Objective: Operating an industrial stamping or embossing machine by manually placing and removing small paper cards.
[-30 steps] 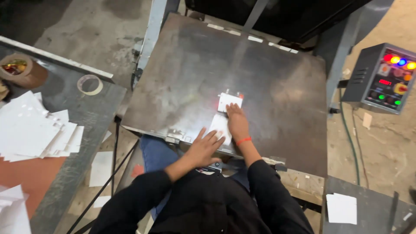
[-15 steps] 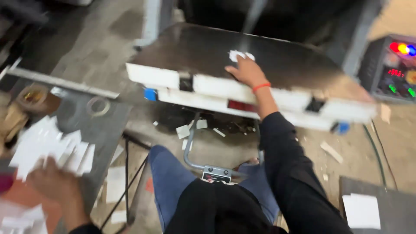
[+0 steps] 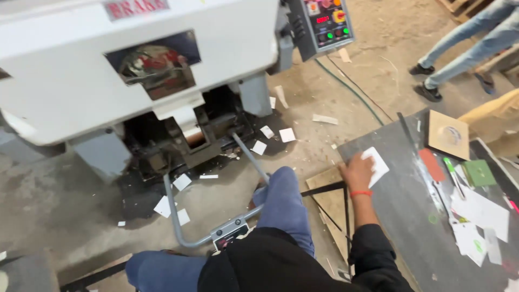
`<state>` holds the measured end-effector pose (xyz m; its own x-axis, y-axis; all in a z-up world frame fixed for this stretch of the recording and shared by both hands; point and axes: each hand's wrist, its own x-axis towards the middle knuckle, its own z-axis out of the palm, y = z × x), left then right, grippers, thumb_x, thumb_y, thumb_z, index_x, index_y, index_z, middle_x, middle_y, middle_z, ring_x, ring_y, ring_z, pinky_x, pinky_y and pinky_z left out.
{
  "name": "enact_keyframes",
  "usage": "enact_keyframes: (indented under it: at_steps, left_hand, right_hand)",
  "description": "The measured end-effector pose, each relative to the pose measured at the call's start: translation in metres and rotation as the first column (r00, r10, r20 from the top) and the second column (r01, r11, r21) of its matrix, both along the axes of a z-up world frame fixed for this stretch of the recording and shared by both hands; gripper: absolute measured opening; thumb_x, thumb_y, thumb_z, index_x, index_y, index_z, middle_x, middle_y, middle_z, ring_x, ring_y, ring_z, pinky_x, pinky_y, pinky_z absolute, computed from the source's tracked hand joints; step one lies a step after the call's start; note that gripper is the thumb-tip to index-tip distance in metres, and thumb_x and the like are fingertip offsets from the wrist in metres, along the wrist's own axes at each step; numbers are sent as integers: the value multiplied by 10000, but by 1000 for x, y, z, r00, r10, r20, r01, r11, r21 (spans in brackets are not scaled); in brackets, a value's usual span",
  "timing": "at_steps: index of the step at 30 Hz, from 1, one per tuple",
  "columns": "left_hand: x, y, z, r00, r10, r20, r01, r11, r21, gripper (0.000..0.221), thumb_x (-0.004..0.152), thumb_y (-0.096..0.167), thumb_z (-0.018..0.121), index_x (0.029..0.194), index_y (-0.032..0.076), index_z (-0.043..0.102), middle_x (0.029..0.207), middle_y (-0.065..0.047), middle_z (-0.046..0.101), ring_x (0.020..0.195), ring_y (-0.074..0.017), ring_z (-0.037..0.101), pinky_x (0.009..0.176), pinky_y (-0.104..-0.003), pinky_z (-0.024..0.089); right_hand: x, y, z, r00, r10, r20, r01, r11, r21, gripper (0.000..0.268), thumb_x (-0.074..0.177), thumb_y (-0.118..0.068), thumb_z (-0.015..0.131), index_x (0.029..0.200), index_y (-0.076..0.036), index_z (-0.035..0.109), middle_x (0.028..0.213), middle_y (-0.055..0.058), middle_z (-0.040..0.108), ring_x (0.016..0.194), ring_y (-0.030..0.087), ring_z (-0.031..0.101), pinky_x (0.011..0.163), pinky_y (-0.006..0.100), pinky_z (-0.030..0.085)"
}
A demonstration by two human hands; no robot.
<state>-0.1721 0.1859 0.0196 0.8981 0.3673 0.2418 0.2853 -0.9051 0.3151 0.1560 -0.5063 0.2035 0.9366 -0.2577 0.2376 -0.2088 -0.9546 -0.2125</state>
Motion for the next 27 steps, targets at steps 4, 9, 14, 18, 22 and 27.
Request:
enact_keyframes:
  at_steps: [4,9,14,18,22,27]
  left_hand:
    - [54,9,-46,992,-129,-6,127,983,-135,299,994,363,623,1265,241,656,1249,-11,693,1139,-175,685,1115,-325,506]
    - [148,-76,-43,808,-493,-324,119,674,-729,490,845,347,748,1309,194,708,1298,-100,704,1048,-224,736,934,-344,572]
    - [164,-112,-64,858,-473,-199,64,483,-873,395,936,318,666,1247,77,709,1187,-95,764,1071,-164,695,951,-301,514]
    - [164,-108,-51,860,-419,-291,41,626,-779,356,936,279,672,1213,68,745,1093,-98,785,979,-184,712,902,-306,548]
    - [158,-114,-5,945,-317,-79,91,487,-869,320,950,229,660,1193,34,732,1091,-92,789,978,-177,699,890,-307,530]
    - [164,-101,61,964,-255,69,208,569,-796,282,968,242,651,1142,47,755,1089,-97,794,1002,-186,731,888,-310,542]
  right_hand:
    - [-26,-64,-17,942,-243,-233,190,955,-228,559,736,-365,856,1136,1,719,1196,285,672,1127,455,638,909,557,508]
    - [-15,-95,27,931,-88,-353,75,996,-50,401,693,-381,876,941,-73,805,955,197,763,927,380,729,821,468,570]
    - [-18,-85,39,921,36,-387,19,991,136,363,676,-378,861,902,-100,801,939,178,761,913,369,723,821,465,563]
    - [-42,-44,6,955,-109,-275,90,993,-78,135,861,-202,686,888,-98,769,957,210,737,921,416,698,824,501,553]
    - [-58,-32,-18,984,-47,173,63,994,-86,58,868,-90,608,858,-33,604,917,208,664,912,435,650,787,547,519]
    - [-55,-97,-15,994,89,-62,-95,991,-91,105,927,-108,586,962,-51,666,1022,205,706,989,448,657,800,542,519]
